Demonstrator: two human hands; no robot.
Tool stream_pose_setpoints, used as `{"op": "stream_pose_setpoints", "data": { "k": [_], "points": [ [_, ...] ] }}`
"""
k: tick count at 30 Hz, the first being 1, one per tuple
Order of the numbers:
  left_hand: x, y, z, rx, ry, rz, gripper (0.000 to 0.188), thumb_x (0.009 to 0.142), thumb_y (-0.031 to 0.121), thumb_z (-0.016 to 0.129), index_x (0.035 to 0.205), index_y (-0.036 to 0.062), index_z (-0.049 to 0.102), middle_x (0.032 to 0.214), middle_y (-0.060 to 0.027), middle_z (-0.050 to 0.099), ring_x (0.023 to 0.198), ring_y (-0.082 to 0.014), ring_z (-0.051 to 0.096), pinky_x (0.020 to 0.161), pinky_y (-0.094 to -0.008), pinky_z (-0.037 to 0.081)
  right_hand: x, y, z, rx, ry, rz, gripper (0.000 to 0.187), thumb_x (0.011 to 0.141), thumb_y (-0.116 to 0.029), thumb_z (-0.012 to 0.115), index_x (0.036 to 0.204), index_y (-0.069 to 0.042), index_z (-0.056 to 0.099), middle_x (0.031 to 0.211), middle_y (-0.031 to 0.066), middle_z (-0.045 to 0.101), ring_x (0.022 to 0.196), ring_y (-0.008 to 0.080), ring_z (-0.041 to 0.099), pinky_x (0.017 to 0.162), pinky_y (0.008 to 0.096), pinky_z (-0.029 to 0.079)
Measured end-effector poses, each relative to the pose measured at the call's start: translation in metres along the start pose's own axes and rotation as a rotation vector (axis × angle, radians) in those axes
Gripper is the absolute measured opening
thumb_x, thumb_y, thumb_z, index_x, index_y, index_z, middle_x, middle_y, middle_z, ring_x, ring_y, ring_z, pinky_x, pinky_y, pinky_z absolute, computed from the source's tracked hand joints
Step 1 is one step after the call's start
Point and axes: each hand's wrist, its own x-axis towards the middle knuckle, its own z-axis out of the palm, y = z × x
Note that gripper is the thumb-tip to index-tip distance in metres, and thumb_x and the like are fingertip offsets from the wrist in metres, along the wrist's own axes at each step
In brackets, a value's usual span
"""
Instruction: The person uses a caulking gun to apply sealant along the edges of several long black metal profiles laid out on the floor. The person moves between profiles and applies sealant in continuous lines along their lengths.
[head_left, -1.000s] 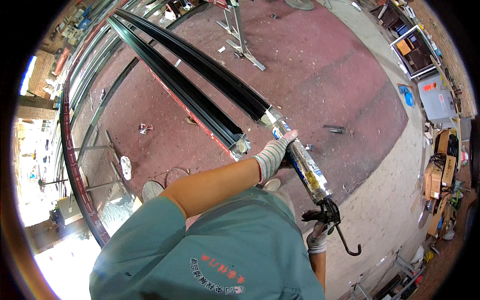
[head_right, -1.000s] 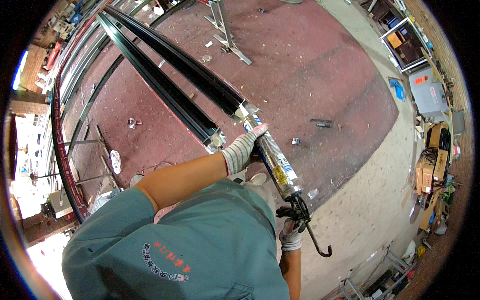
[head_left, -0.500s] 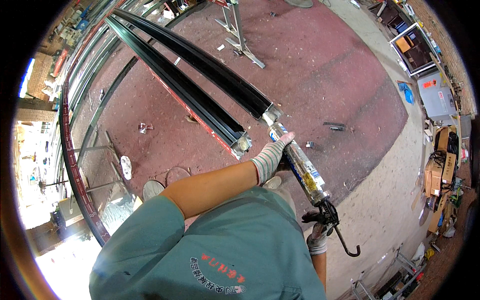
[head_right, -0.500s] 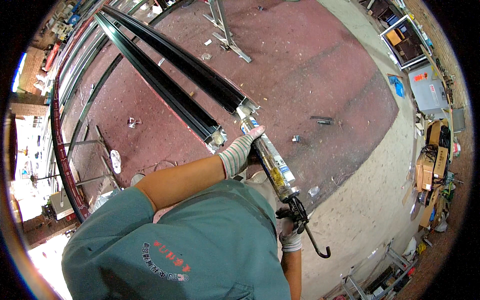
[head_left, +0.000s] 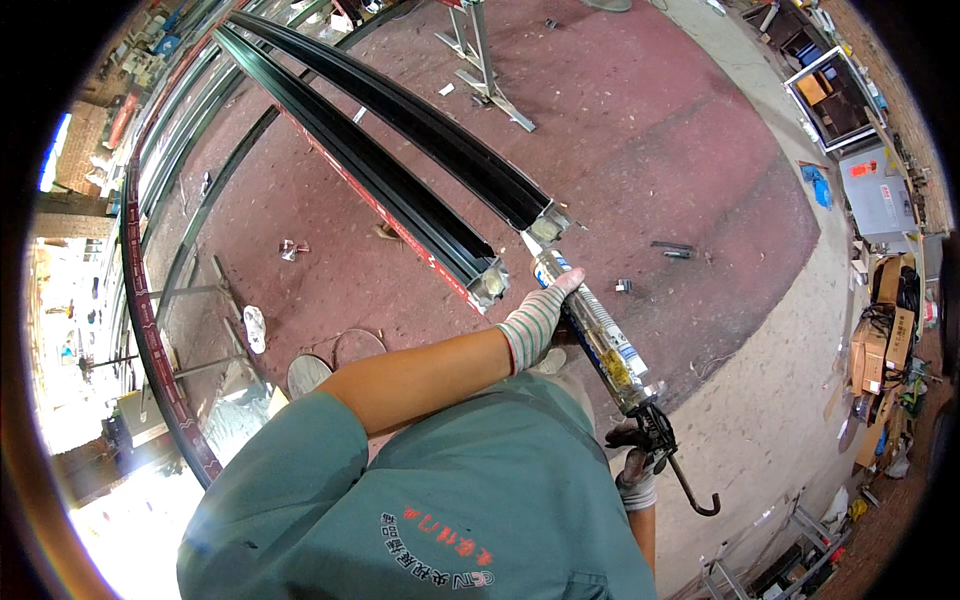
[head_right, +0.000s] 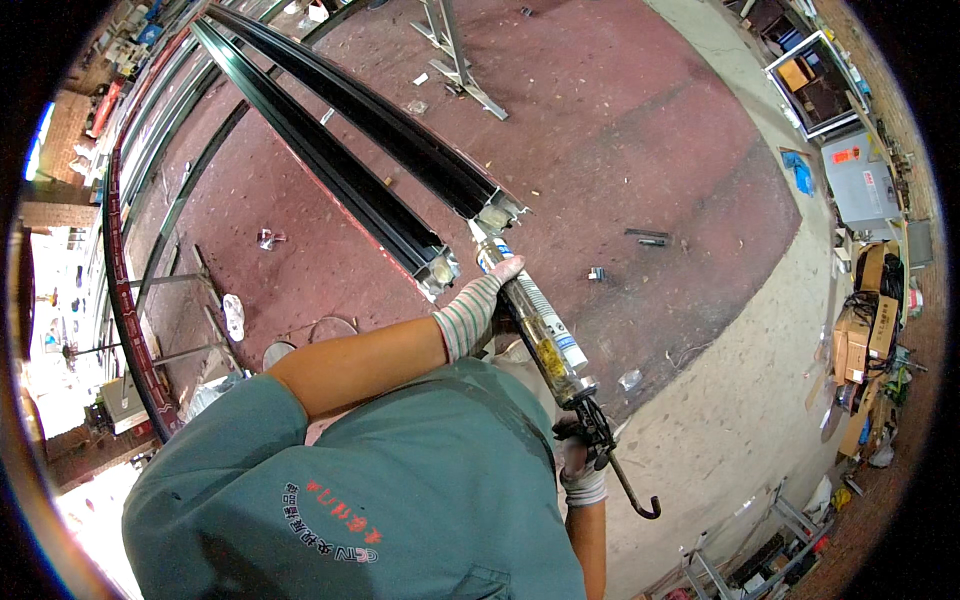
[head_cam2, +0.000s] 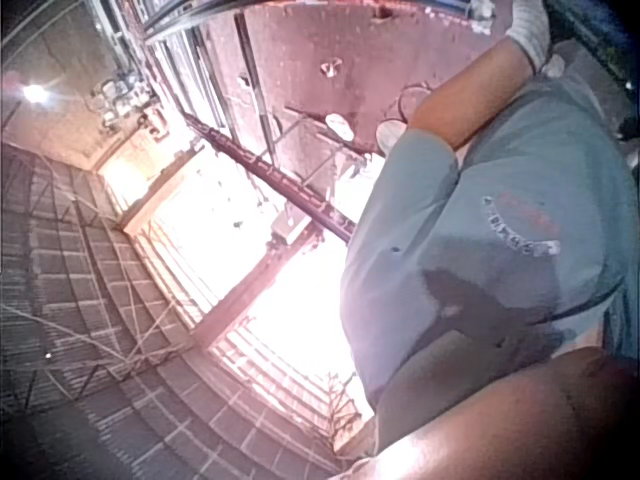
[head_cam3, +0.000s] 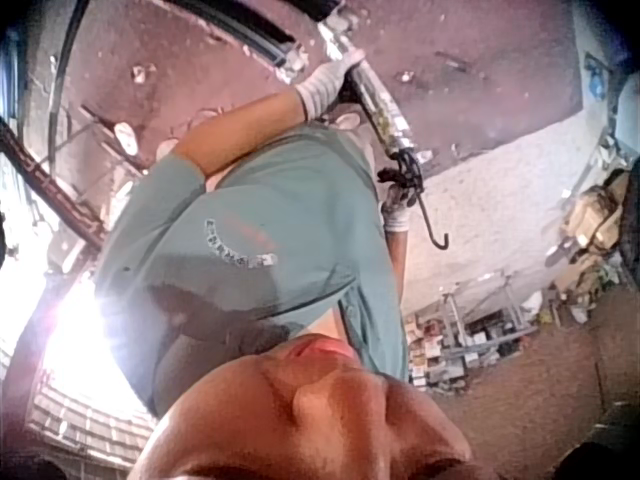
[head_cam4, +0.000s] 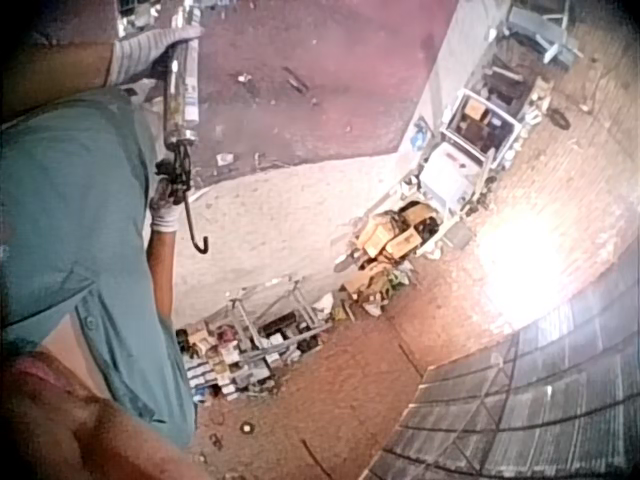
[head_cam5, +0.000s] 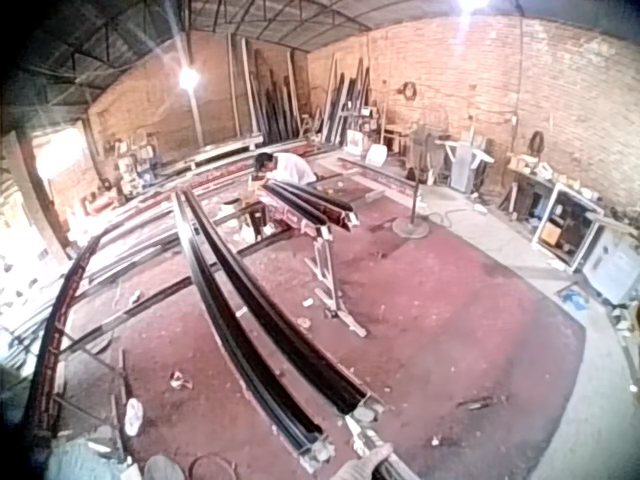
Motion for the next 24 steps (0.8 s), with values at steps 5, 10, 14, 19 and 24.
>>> {"op": "stream_pose_setpoints", "data": {
  "k": [5, 10, 14, 19, 24],
  "points": [
    [-0.003, 0.000, 0.000, -0.007, 0.010, -0.010, 0.050, 0.082, 0.054, 0.066, 0.096, 0.0061, 0.059, 0.084, -0.0098, 0.062, 0.075, -0.0248, 0.064, 0.075, -0.0409, 0.055, 0.003, -0.003, 0.000, -0.068, 0.002, -0.013, 0.024, 0.091, -0.013, 0.047, 0.100, -0.001, 0.065, 0.085, 0.0080, 0.066, 0.077, 0.0188, 0.063, 0.072, 0.0331, 0.052],
    [-0.002, -0.001, 0.002, 0.004, 0.010, -0.019, 0.052, 0.082, 0.055, 0.065, 0.098, 0.0059, 0.058, 0.087, -0.0104, 0.062, 0.077, -0.0250, 0.064, 0.076, -0.0417, 0.054, 0.000, 0.010, -0.005, -0.126, 0.007, 0.016, 0.029, 0.092, -0.017, 0.044, 0.103, 0.000, 0.065, 0.083, 0.0080, 0.066, 0.075, 0.0176, 0.063, 0.071, 0.0324, 0.051],
    [-0.004, -0.001, 0.005, -0.002, 0.014, -0.051, 0.047, 0.085, 0.049, 0.065, 0.101, 0.0056, 0.058, 0.091, -0.0093, 0.064, 0.080, -0.0251, 0.065, 0.081, -0.0425, 0.056, -0.006, 0.017, -0.007, -0.082, 0.014, -0.020, 0.031, 0.094, -0.021, 0.045, 0.111, 0.000, 0.061, 0.086, 0.0086, 0.066, 0.077, 0.0179, 0.063, 0.071, 0.0327, 0.051],
    [0.008, -0.011, 0.003, 0.014, 0.047, -0.077, 0.054, 0.083, 0.054, 0.065, 0.103, 0.0042, 0.056, 0.090, -0.0107, 0.062, 0.079, -0.0254, 0.064, 0.077, -0.0429, 0.055, -0.008, 0.021, -0.007, 0.214, 0.030, 0.118, 0.042, 0.094, -0.036, 0.051, 0.118, -0.002, 0.057, 0.092, 0.0088, 0.066, 0.079, 0.0199, 0.062, 0.071, 0.0349, 0.052],
    [0.009, -0.014, 0.004, 0.047, 0.042, -0.046, 0.057, 0.081, 0.056, 0.065, 0.103, 0.0035, 0.055, 0.089, -0.0119, 0.061, 0.078, -0.0258, 0.064, 0.076, -0.0433, 0.056, -0.019, 0.065, -0.020, 0.308, 0.004, 0.112, 0.055, 0.090, -0.051, 0.054, 0.116, -0.003, 0.057, 0.093, 0.0084, 0.065, 0.082, 0.0206, 0.062, 0.072, 0.0367, 0.052]
  ]
}}
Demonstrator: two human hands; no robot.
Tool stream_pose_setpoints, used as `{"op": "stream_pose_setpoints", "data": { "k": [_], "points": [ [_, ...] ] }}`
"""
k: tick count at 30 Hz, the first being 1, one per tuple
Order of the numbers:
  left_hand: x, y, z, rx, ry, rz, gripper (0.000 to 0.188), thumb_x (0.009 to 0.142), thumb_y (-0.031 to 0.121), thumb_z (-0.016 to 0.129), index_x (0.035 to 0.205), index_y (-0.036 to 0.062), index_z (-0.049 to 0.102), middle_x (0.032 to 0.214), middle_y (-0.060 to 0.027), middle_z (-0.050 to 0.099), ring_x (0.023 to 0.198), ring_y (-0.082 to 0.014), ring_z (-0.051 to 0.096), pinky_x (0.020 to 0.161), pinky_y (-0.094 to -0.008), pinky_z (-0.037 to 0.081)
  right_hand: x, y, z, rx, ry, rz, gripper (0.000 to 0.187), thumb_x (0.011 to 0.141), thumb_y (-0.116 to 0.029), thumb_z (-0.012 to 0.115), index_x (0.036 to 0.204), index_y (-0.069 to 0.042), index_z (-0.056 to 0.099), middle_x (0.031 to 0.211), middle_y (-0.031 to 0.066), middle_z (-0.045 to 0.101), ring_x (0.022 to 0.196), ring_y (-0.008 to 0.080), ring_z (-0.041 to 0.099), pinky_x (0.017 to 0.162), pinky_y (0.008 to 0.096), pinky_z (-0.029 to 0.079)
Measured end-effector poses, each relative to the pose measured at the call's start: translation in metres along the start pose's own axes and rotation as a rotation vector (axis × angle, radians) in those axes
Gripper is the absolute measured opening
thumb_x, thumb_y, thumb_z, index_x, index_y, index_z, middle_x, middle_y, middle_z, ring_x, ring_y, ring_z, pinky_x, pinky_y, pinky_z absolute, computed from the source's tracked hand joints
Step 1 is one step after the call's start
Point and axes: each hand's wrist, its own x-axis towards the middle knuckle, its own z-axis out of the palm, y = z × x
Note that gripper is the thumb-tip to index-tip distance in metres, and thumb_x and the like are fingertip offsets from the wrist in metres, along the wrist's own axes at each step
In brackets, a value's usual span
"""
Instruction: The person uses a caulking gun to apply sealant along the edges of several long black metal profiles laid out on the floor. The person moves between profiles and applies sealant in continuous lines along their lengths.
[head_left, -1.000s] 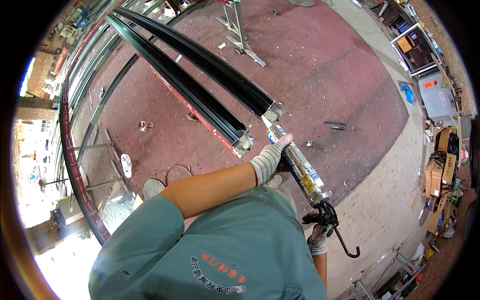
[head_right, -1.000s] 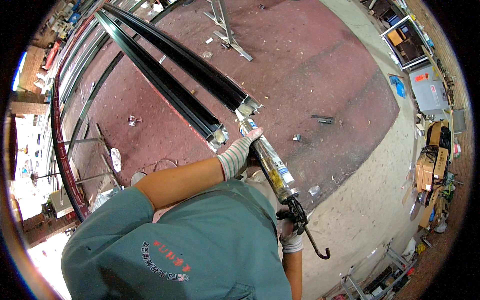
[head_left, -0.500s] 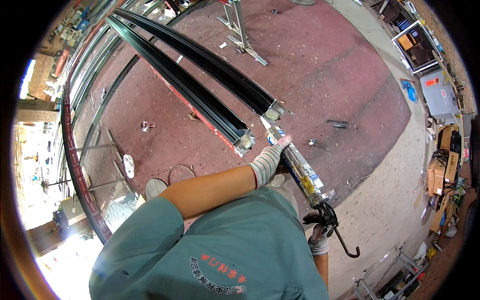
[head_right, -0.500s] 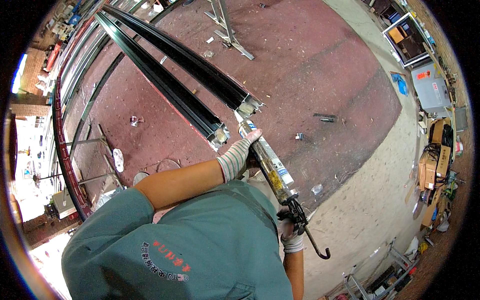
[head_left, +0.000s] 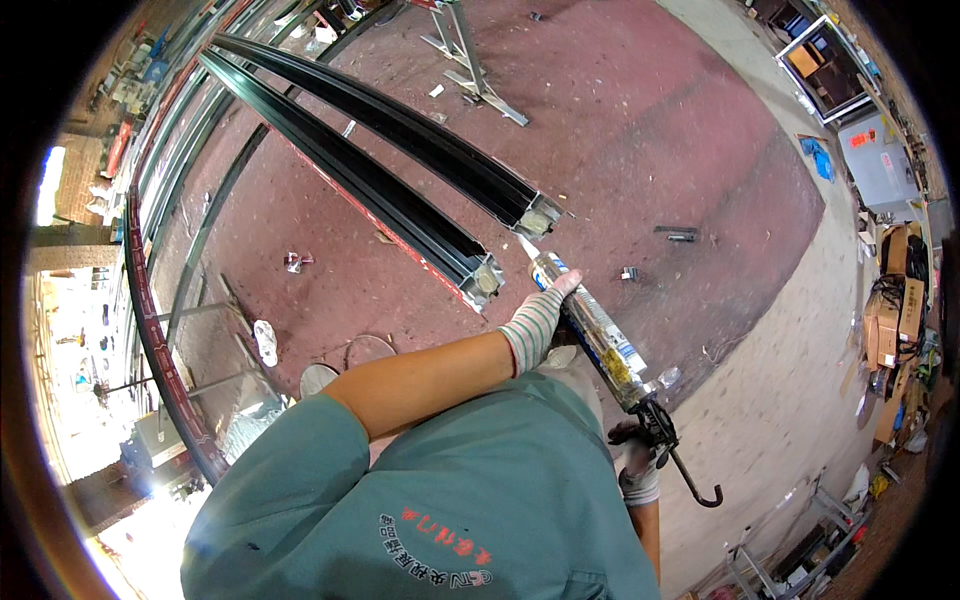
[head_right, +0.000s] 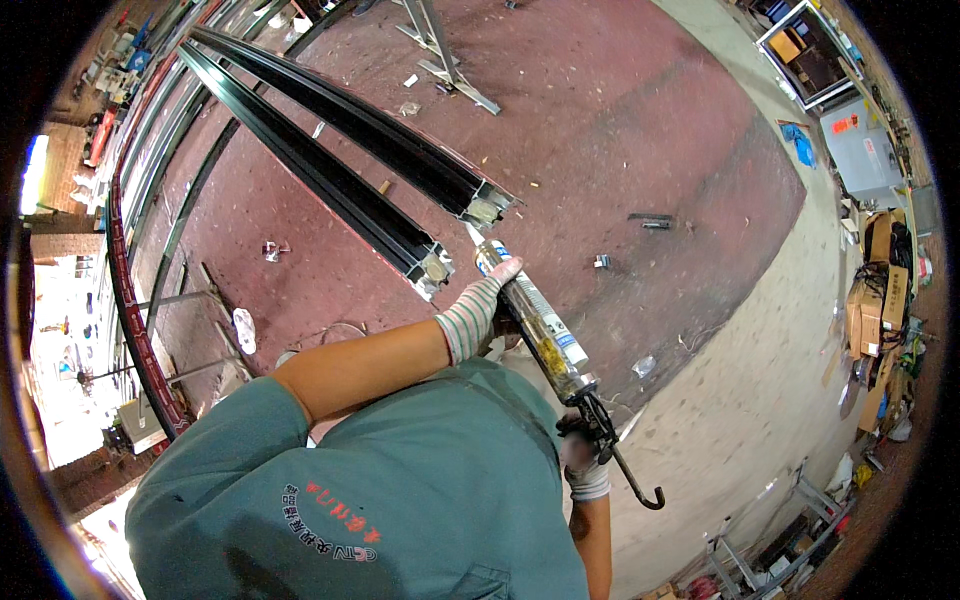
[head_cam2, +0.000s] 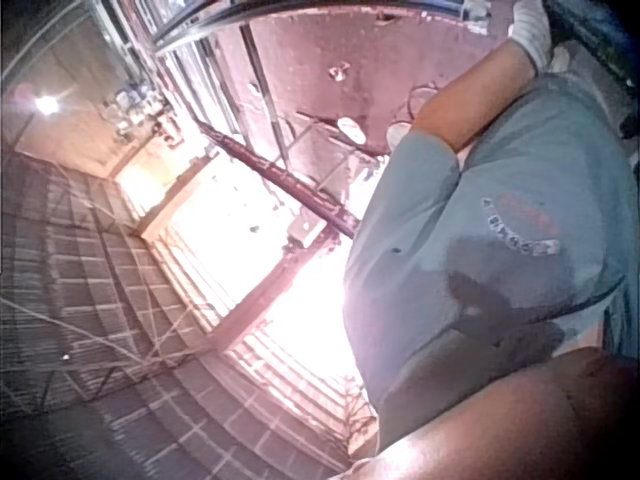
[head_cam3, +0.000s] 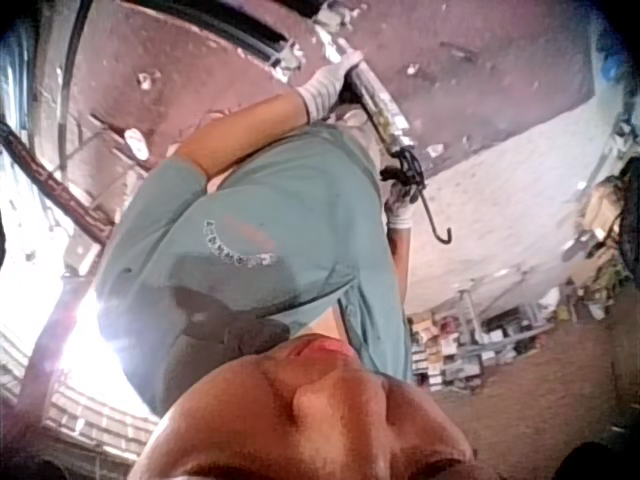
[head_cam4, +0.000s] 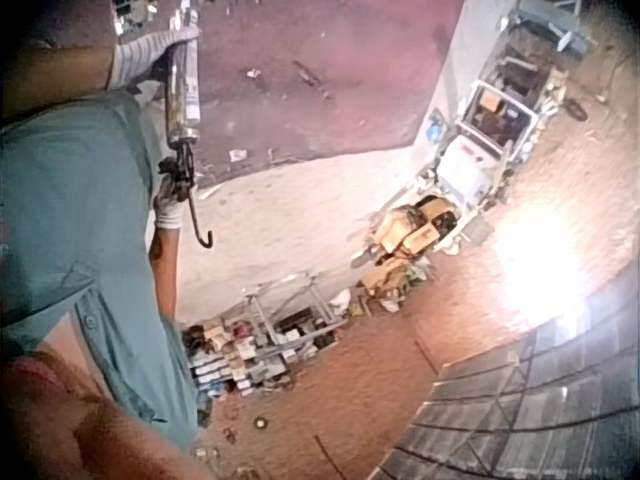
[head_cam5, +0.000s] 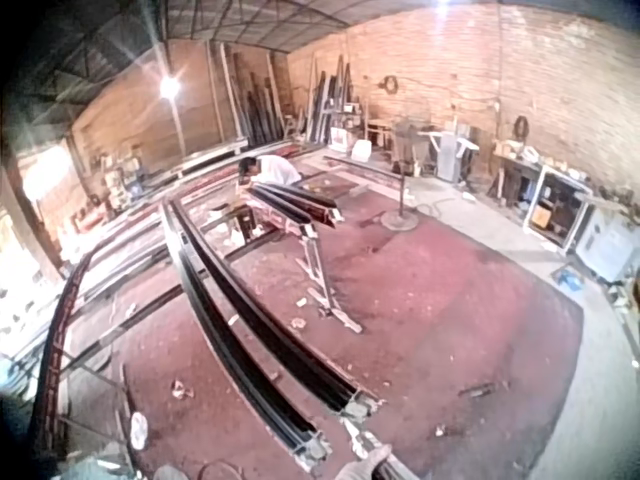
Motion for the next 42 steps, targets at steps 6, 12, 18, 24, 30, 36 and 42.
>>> {"op": "stream_pose_setpoints", "data": {
  "k": [6, 12, 18, 24, 30, 36, 42],
  "points": [
    [0.001, -0.002, 0.002, -0.003, -0.013, 0.013, 0.057, 0.081, 0.056, 0.066, 0.101, 0.0036, 0.057, 0.089, -0.0128, 0.062, 0.076, -0.0269, 0.064, 0.075, -0.0436, 0.056, -0.005, 0.022, -0.013, 0.003, -0.007, 0.022, 0.057, 0.087, -0.055, 0.057, 0.112, -0.004, 0.059, 0.095, 0.0073, 0.065, 0.085, 0.0200, 0.061, 0.074, 0.0364, 0.050],
    [0.011, -0.008, 0.003, -0.041, 0.003, -0.059, 0.057, 0.079, 0.054, 0.069, 0.103, 0.0037, 0.056, 0.092, -0.0134, 0.062, 0.081, -0.0286, 0.063, 0.079, -0.0457, 0.054, -0.006, 0.021, -0.020, 0.048, -0.010, 0.091, 0.055, 0.087, -0.053, 0.057, 0.115, -0.006, 0.058, 0.096, 0.0065, 0.065, 0.085, 0.0198, 0.061, 0.075, 0.0365, 0.050],
    [0.018, -0.008, 0.005, -0.029, -0.028, -0.032, 0.056, 0.078, 0.053, 0.071, 0.105, 0.0056, 0.056, 0.094, -0.0131, 0.061, 0.084, -0.0289, 0.063, 0.081, -0.0479, 0.054, -0.008, 0.028, -0.017, 0.129, 0.030, 0.061, 0.051, 0.089, -0.049, 0.056, 0.116, -0.006, 0.057, 0.100, 0.0074, 0.064, 0.087, 0.0205, 0.061, 0.076, 0.0367, 0.050],
    [0.019, -0.009, 0.008, -0.037, -0.007, -0.049, 0.056, 0.080, 0.052, 0.069, 0.105, 0.0046, 0.055, 0.093, -0.0134, 0.061, 0.082, -0.0287, 0.063, 0.081, -0.0472, 0.054, -0.015, 0.041, -0.035, -0.146, -0.077, 0.022, 0.053, 0.091, -0.049, 0.053, 0.123, -0.006, 0.053, 0.103, 0.0087, 0.064, 0.090, 0.0212, 0.062, 0.078, 0.0374, 0.051],
    [0.017, -0.007, 0.011, -0.034, 0.015, -0.060, 0.052, 0.082, 0.051, 0.067, 0.102, 0.0045, 0.056, 0.091, -0.0127, 0.061, 0.080, -0.0281, 0.064, 0.080, -0.0454, 0.055, -0.013, 0.036, -0.028, -0.054, -0.017, 0.048, 0.059, 0.089, -0.051, 0.054, 0.126, -0.005, 0.050, 0.100, 0.0090, 0.064, 0.087, 0.0207, 0.062, 0.077, 0.0376, 0.051],
    [0.034, -0.013, 0.012, -0.127, -0.015, -0.101, 0.045, 0.084, 0.049, 0.067, 0.096, 0.0073, 0.057, 0.088, -0.0097, 0.061, 0.077, -0.0261, 0.062, 0.079, -0.0442, 0.055, -0.007, 0.023, -0.021, -0.048, 0.077, 0.094, 0.056, 0.090, -0.053, 0.049, 0.117, -0.004, 0.053, 0.094, 0.0092, 0.064, 0.080, 0.0221, 0.061, 0.072, 0.0376, 0.051],
    [0.033, -0.008, 0.014, -0.066, -0.043, -0.092, 0.043, 0.083, 0.049, 0.068, 0.093, 0.0087, 0.058, 0.084, -0.0081, 0.061, 0.075, -0.0249, 0.061, 0.077, -0.0439, 0.055, 0.002, 0.018, 0.001, -0.106, 0.290, -0.003, 0.070, 0.091, -0.064, 0.041, 0.098, 0.003, 0.061, 0.070, 0.0134, 0.064, 0.057, 0.0233, 0.063, 0.054, 0.0362, 0.053]
  ]
}}
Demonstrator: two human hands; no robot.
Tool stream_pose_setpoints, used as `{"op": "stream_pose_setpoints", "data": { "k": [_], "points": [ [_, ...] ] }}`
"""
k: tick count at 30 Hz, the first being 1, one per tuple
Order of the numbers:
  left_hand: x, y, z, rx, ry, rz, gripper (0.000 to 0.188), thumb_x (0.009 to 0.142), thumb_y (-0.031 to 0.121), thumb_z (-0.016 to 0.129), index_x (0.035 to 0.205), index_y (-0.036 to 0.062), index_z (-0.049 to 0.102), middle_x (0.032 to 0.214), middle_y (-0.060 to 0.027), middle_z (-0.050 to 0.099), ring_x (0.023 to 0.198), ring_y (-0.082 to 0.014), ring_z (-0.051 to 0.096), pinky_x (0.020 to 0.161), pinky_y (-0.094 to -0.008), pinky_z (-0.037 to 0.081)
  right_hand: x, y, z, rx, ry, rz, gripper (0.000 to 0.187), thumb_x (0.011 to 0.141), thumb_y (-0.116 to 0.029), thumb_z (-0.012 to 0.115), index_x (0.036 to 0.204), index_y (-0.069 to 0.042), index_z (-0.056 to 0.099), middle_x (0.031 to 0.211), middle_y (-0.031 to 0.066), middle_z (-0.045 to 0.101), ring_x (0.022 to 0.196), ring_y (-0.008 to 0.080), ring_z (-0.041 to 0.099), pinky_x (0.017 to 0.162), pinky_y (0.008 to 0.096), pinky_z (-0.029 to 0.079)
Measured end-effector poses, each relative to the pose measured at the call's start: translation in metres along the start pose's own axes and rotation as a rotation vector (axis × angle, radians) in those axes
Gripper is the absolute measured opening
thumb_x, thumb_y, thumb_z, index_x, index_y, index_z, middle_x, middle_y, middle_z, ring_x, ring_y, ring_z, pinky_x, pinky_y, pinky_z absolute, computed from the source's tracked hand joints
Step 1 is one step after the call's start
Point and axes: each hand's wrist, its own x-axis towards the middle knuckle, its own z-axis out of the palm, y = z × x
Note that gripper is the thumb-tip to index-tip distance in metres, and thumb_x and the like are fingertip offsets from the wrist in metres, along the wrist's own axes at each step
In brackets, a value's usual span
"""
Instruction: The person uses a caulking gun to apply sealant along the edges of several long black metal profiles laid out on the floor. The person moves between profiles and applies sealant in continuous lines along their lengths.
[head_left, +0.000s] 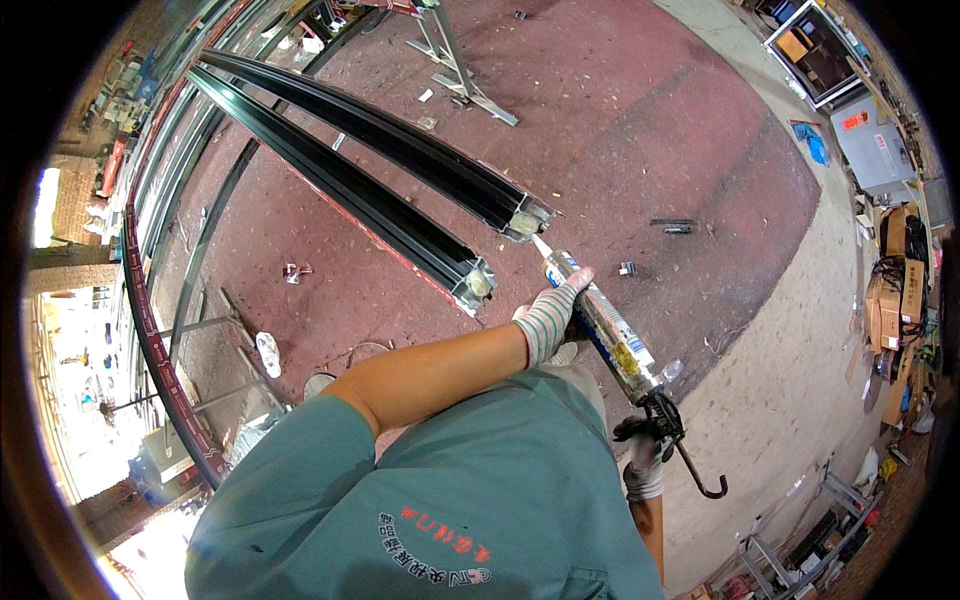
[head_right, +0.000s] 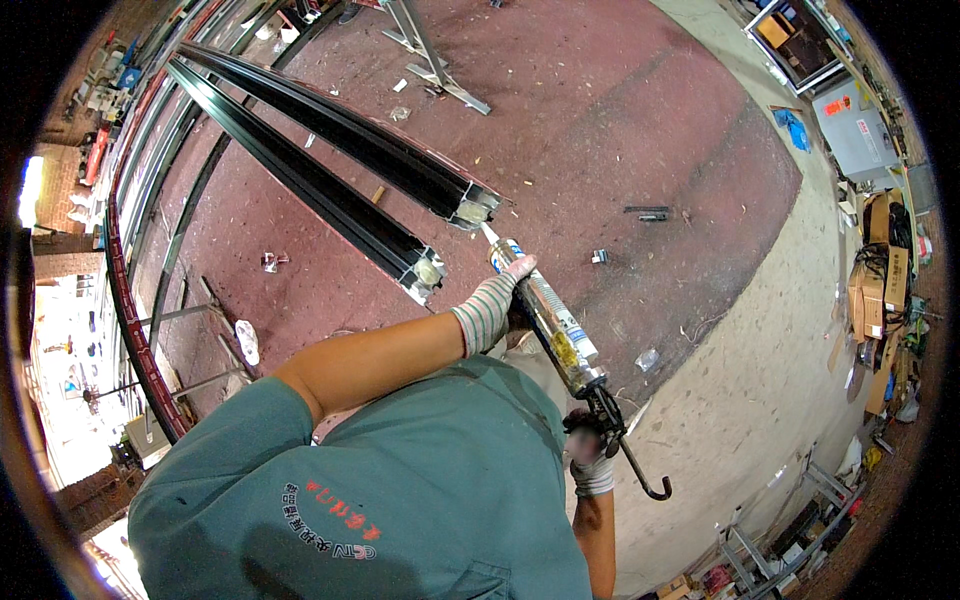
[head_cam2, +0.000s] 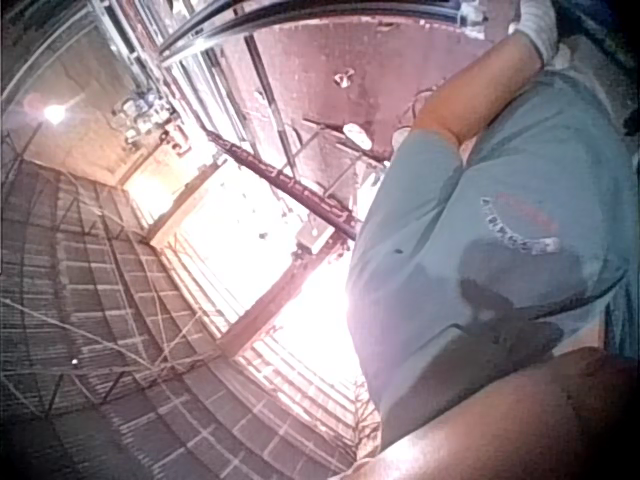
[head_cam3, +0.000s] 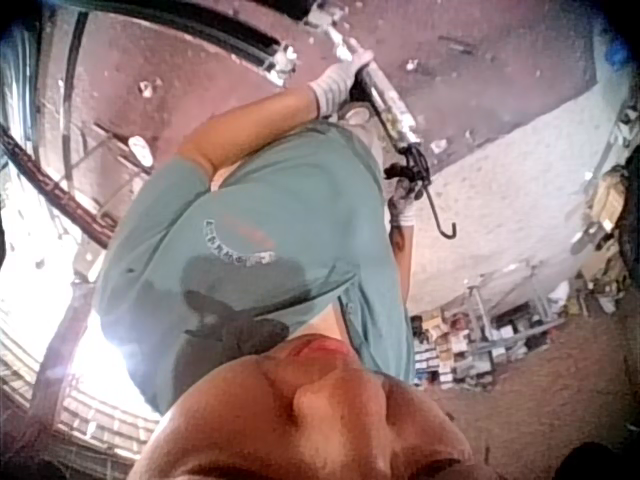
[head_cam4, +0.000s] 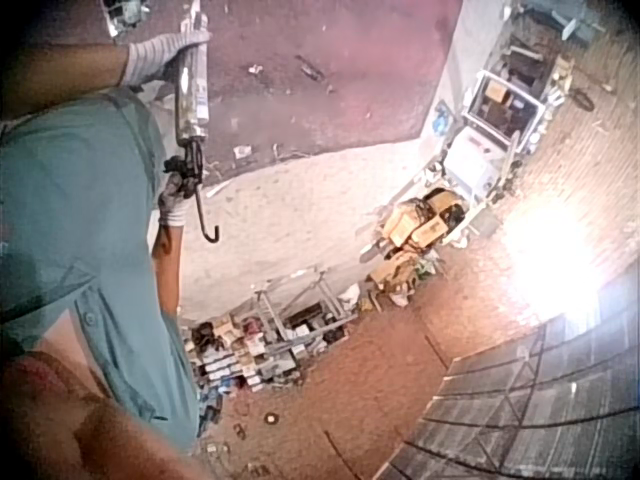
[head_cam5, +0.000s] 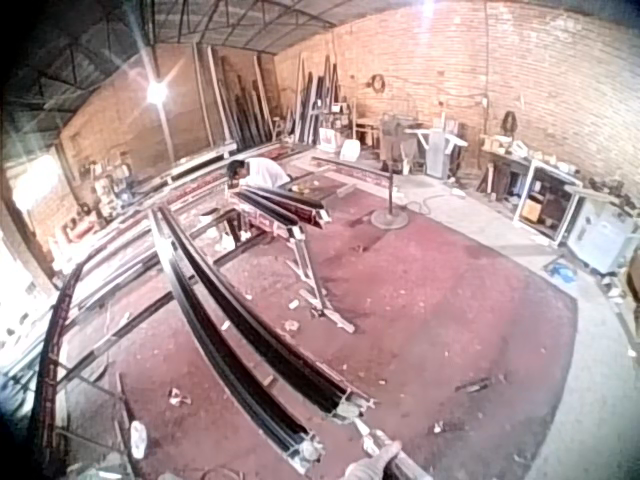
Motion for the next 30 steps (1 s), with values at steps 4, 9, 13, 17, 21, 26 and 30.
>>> {"op": "stream_pose_setpoints", "data": {
  "k": [4, 9, 13, 17, 21, 26, 30],
  "points": [
    [0.001, 0.003, 0.001, 0.041, -0.013, 0.037, 0.044, 0.083, 0.050, 0.068, 0.092, 0.0087, 0.058, 0.083, -0.0081, 0.061, 0.074, -0.0248, 0.062, 0.076, -0.0435, 0.055, 0.000, -0.052, 0.025, -0.139, -0.055, -0.094, 0.068, 0.089, -0.064, 0.047, 0.105, 0.001, 0.058, 0.076, 0.0121, 0.064, 0.064, 0.0212, 0.064, 0.060, 0.0355, 0.053],
    [-0.003, 0.010, 0.010, 0.066, -0.010, 0.042, 0.046, 0.082, 0.050, 0.068, 0.096, 0.0081, 0.057, 0.085, -0.0085, 0.061, 0.076, -0.0245, 0.063, 0.075, -0.0431, 0.056, -0.005, -0.038, 0.010, -0.171, -0.163, -0.162, 0.049, 0.094, -0.046, 0.048, 0.112, -0.002, 0.057, 0.093, 0.0111, 0.065, 0.088, 0.0228, 0.062, 0.079, 0.0374, 0.051],
    [-0.001, 0.011, 0.011, 0.078, -0.016, 0.067, 0.047, 0.083, 0.050, 0.068, 0.098, 0.0074, 0.056, 0.087, -0.0090, 0.061, 0.077, -0.0247, 0.063, 0.076, -0.0438, 0.056, -0.003, -0.030, 0.005, -0.126, -0.176, -0.142, 0.045, 0.095, -0.044, 0.046, 0.106, -0.002, 0.058, 0.091, 0.0100, 0.064, 0.088, 0.0226, 0.061, 0.079, 0.0358, 0.050],
    [0.000, 0.010, 0.009, 0.090, -0.017, 0.051, 0.047, 0.083, 0.049, 0.068, 0.100, 0.0071, 0.056, 0.088, -0.0095, 0.061, 0.078, -0.0256, 0.063, 0.077, -0.0450, 0.056, -0.005, -0.036, 0.010, -0.087, -0.202, -0.123, 0.044, 0.097, -0.043, 0.044, 0.108, -0.002, 0.057, 0.091, 0.0093, 0.063, 0.088, 0.0224, 0.060, 0.079, 0.0350, 0.049],
    [0.003, 0.005, 0.003, 0.059, -0.003, -0.003, 0.047, 0.083, 0.049, 0.068, 0.102, 0.0081, 0.056, 0.089, -0.0094, 0.061, 0.078, -0.0261, 0.063, 0.078, -0.0452, 0.055, -0.008, -0.026, 0.001, -0.004, -0.200, -0.051, 0.047, 0.095, -0.045, 0.048, 0.114, -0.003, 0.055, 0.093, 0.0092, 0.063, 0.087, 0.0220, 0.060, 0.079, 0.0358, 0.049],
    [-0.001, 0.004, 0.003, 0.039, -0.024, 0.029, 0.049, 0.081, 0.051, 0.069, 0.103, 0.0083, 0.055, 0.091, -0.0102, 0.061, 0.080, -0.0261, 0.063, 0.078, -0.0448, 0.055, -0.008, -0.058, 0.026, -0.221, -0.042, -0.133, 0.073, 0.085, -0.066, 0.052, 0.111, 0.003, 0.054, 0.077, 0.0114, 0.064, 0.069, 0.0220, 0.064, 0.063, 0.0348, 0.053],
    [0.000, 0.007, 0.006, 0.037, -0.046, 0.038, 0.049, 0.082, 0.050, 0.069, 0.104, 0.0083, 0.055, 0.092, -0.0098, 0.061, 0.080, -0.0258, 0.063, 0.079, -0.0438, 0.055, -0.005, -0.050, 0.017, -0.206, -0.126, -0.139, 0.064, 0.089, -0.055, 0.049, 0.118, 0.002, 0.052, 0.083, 0.0107, 0.063, 0.075, 0.0212, 0.063, 0.069, 0.0344, 0.051]
  ]
}}
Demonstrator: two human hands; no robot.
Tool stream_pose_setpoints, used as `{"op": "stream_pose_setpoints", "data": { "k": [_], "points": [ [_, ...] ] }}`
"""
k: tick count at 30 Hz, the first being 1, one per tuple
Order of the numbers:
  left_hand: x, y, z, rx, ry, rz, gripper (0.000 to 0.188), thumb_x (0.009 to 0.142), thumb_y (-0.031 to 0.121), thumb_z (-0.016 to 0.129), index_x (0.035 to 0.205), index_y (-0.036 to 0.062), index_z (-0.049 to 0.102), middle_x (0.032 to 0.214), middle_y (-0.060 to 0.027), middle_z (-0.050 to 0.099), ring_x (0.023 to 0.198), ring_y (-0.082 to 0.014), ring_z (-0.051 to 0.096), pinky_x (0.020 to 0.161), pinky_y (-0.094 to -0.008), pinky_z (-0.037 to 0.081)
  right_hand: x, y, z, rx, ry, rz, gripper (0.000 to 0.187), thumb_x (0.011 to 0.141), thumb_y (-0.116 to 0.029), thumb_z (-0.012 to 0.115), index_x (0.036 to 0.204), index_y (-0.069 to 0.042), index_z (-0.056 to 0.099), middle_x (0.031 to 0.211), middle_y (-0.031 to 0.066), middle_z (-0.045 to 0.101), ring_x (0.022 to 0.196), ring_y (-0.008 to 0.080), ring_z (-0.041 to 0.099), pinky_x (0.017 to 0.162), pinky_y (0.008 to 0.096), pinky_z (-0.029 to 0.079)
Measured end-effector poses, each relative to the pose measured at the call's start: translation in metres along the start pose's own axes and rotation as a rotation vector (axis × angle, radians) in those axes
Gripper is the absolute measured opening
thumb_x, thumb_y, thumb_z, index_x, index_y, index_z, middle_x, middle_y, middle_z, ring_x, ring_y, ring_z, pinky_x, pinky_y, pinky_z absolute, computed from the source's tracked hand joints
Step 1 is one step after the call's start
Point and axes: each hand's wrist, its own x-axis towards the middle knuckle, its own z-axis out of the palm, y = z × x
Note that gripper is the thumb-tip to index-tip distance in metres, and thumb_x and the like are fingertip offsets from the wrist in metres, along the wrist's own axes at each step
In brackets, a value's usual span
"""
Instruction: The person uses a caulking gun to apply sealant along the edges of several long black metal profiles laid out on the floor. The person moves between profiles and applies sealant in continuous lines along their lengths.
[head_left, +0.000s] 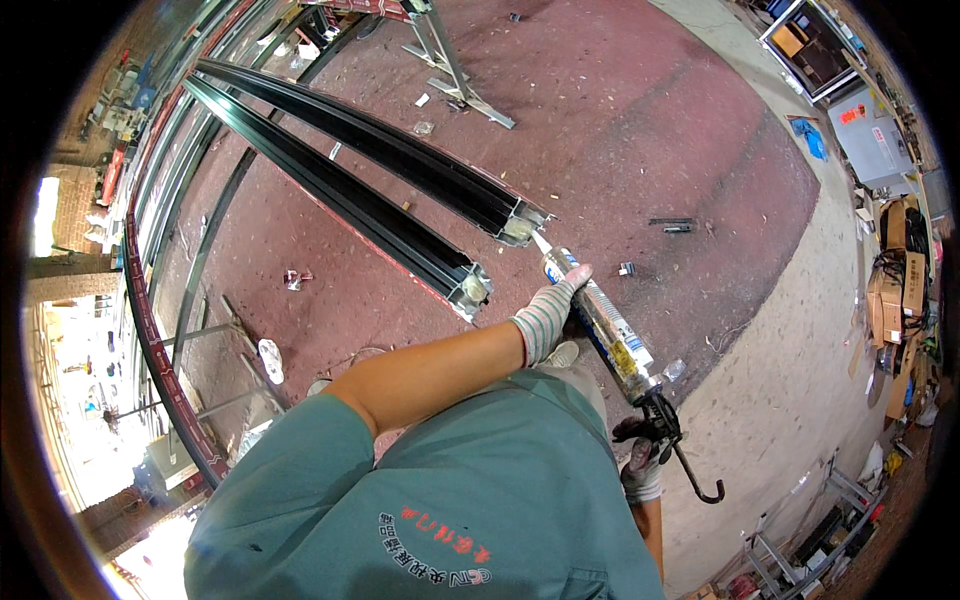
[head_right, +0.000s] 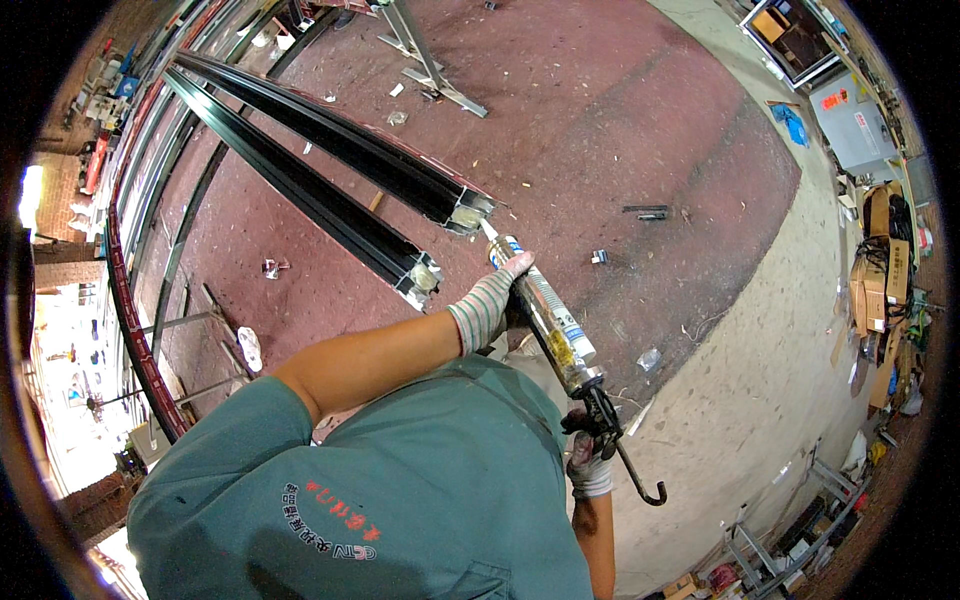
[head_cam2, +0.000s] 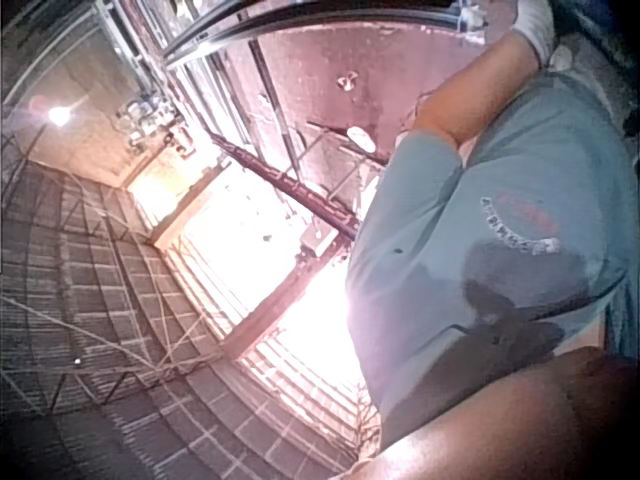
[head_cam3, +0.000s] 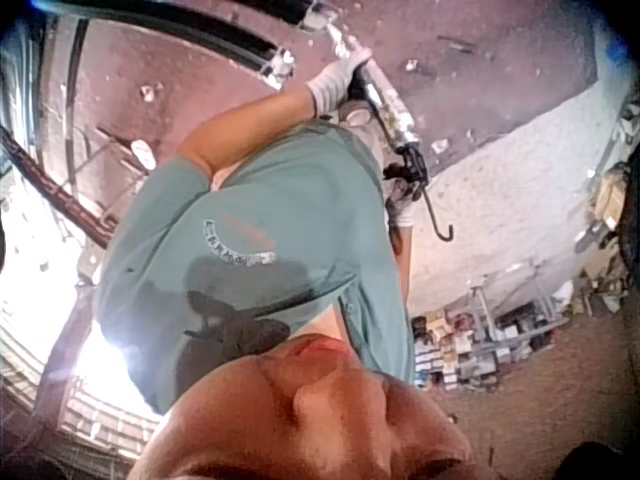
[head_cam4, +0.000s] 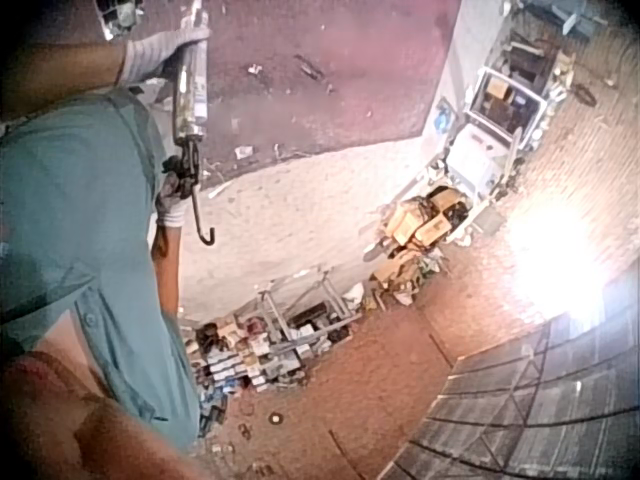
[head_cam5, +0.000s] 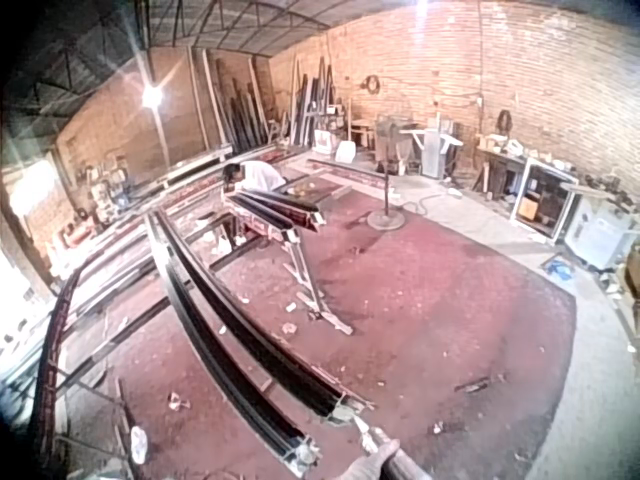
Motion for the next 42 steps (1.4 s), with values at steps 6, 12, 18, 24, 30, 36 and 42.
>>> {"op": "stream_pose_setpoints", "data": {
  "k": [6, 12, 18, 24, 30, 36, 42],
  "points": [
    [-0.001, 0.008, 0.009, 0.051, 0.016, 0.017, 0.046, 0.084, 0.049, 0.067, 0.100, 0.0074, 0.056, 0.088, -0.0091, 0.061, 0.078, -0.0233, 0.064, 0.076, -0.0414, 0.056, 0.001, 0.005, -0.006, 0.066, -0.089, -0.053, 0.036, 0.093, -0.029, 0.043, 0.113, -0.002, 0.056, 0.099, 0.0088, 0.063, 0.090, 0.0210, 0.060, 0.083, 0.0353, 0.049],
    [-0.001, 0.009, 0.014, 0.107, 0.043, 0.022, 0.048, 0.087, 0.050, 0.062, 0.102, 0.0048, 0.057, 0.092, -0.0108, 0.063, 0.081, -0.0251, 0.064, 0.079, -0.0420, 0.056, 0.000, 0.002, -0.003, 0.127, -0.031, 0.066, 0.036, 0.095, -0.033, 0.043, 0.111, -0.003, 0.056, 0.098, 0.0086, 0.062, 0.091, 0.0214, 0.059, 0.084, 0.0363, 0.048],
    [-0.005, 0.017, 0.018, 0.083, 0.030, 0.027, 0.054, 0.084, 0.047, 0.067, 0.111, 0.0033, 0.051, 0.097, -0.0119, 0.060, 0.085, -0.0266, 0.064, 0.080, -0.0448, 0.056, 0.008, -0.002, 0.005, -0.014, 0.117, -0.015, 0.072, 0.088, -0.063, 0.050, 0.123, -0.001, 0.046, 0.081, 0.0105, 0.062, 0.067, 0.0204, 0.062, 0.061, 0.0337, 0.053],
    [0.007, 0.018, 0.024, 0.074, 0.012, 0.018, 0.055, 0.083, 0.049, 0.068, 0.111, 0.0039, 0.053, 0.096, -0.0119, 0.061, 0.084, -0.0264, 0.064, 0.077, -0.0448, 0.056, 0.009, 0.006, 0.004, 0.089, 0.118, -0.011, 0.060, 0.092, -0.058, 0.047, 0.112, -0.001, 0.050, 0.087, 0.0114, 0.062, 0.073, 0.0204, 0.062, 0.064, 0.0346, 0.053],
    [0.003, 0.023, 0.029, 0.095, 0.012, 0.056, 0.052, 0.083, 0.050, 0.067, 0.106, 0.0053, 0.055, 0.092, -0.0108, 0.061, 0.078, -0.0248, 0.064, 0.074, -0.0420, 0.056, 0.017, -0.009, 0.006, 0.112, 0.075, -0.019, 0.058, 0.092, -0.057, 0.047, 0.110, -0.001, 0.051, 0.089, 0.0117, 0.062, 0.081, 0.0206, 0.061, 0.075, 0.0370, 0.052],
    [-0.012, 0.033, 0.026, 0.099, 0.024, 0.084, 0.053, 0.082, 0.055, 0.065, 0.104, 0.0078, 0.055, 0.090, -0.0093, 0.061, 0.079, -0.0227, 0.063, 0.076, -0.0410, 0.055, 0.018, 0.001, 0.005, 0.170, 0.063, -0.022, 0.065, 0.087, -0.057, 0.055, 0.119, -0.001, 0.052, 0.092, 0.0122, 0.064, 0.081, 0.0220, 0.061, 0.068, 0.0341, 0.050],
    [-0.022, 0.041, 0.016, 0.110, 0.033, 0.123, 0.054, 0.082, 0.055, 0.066, 0.105, 0.0077, 0.054, 0.090, -0.0092, 0.060, 0.082, -0.0247, 0.063, 0.080, -0.0449, 0.055, 0.028, -0.015, 0.010, 0.156, 0.041, 0.043, 0.070, 0.088, -0.066, 0.046, 0.107, 0.000, 0.054, 0.083, 0.0115, 0.063, 0.071, 0.0230, 0.063, 0.065, 0.0367, 0.054]
  ]
}}
